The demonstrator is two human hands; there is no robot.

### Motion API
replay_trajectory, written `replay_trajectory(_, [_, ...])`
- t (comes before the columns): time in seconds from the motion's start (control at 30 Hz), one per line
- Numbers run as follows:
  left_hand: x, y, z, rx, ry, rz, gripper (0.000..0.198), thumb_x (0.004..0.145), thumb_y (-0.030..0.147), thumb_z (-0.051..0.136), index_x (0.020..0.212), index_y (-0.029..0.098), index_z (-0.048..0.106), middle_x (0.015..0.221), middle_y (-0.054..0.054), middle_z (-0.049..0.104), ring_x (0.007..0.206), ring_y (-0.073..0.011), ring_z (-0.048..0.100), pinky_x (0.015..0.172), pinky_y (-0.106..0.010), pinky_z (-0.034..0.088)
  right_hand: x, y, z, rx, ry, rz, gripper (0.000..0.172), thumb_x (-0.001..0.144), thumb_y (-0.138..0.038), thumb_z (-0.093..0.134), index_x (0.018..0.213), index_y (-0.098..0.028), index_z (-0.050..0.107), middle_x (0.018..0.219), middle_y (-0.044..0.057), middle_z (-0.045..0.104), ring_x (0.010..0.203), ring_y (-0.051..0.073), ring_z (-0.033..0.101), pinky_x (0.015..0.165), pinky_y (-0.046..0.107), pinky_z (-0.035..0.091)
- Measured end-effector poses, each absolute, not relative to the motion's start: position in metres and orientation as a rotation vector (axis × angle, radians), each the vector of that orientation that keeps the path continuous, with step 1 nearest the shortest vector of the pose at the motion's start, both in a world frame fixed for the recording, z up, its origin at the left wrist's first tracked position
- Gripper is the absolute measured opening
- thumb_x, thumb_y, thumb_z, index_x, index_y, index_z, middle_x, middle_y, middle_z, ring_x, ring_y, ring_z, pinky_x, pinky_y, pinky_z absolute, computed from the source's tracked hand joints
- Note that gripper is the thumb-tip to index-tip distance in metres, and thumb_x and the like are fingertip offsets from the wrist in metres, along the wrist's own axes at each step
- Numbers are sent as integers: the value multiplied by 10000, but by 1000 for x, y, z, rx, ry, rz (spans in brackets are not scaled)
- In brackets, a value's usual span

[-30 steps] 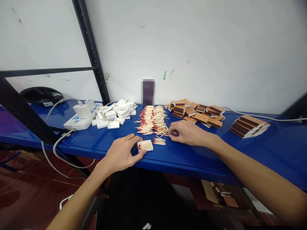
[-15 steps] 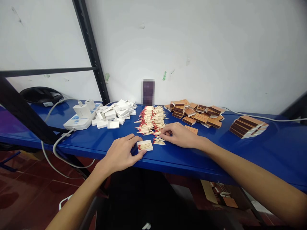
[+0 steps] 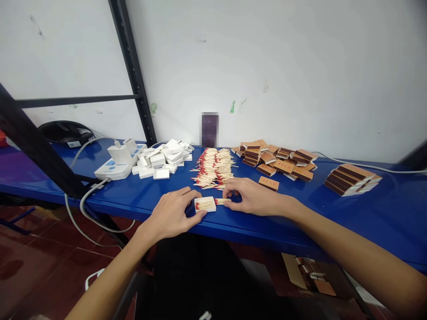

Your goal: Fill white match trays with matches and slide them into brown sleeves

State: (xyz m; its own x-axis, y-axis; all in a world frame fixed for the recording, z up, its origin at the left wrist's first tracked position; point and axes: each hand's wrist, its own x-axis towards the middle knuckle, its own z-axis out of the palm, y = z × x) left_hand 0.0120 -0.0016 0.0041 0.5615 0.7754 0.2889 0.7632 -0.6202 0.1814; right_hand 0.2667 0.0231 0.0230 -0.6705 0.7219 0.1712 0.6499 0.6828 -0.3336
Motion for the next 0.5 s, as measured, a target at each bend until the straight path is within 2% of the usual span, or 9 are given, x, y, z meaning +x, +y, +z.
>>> replay_trajectory(0.23, [11,-3,5,2730,1332,566,323,901,500,537,1076,243,625,886,-5,605,730,-175,582,638,-294,369,268,23,31,-1175,-2611,507,152,859,-326,604,812,-184,632,739,16,643,645,141,543,575,254,373])
replay_trajectory(0.5, [12,-4,7,2719,1336,563,328,888,488,558,1090,239,628,873,-1,601,725,-172,575,645,-292,365,267,26,36,-1218,-2683,607,167,883,-331,561,822,-183,608,744,18,648,650,142,561,572,244,384])
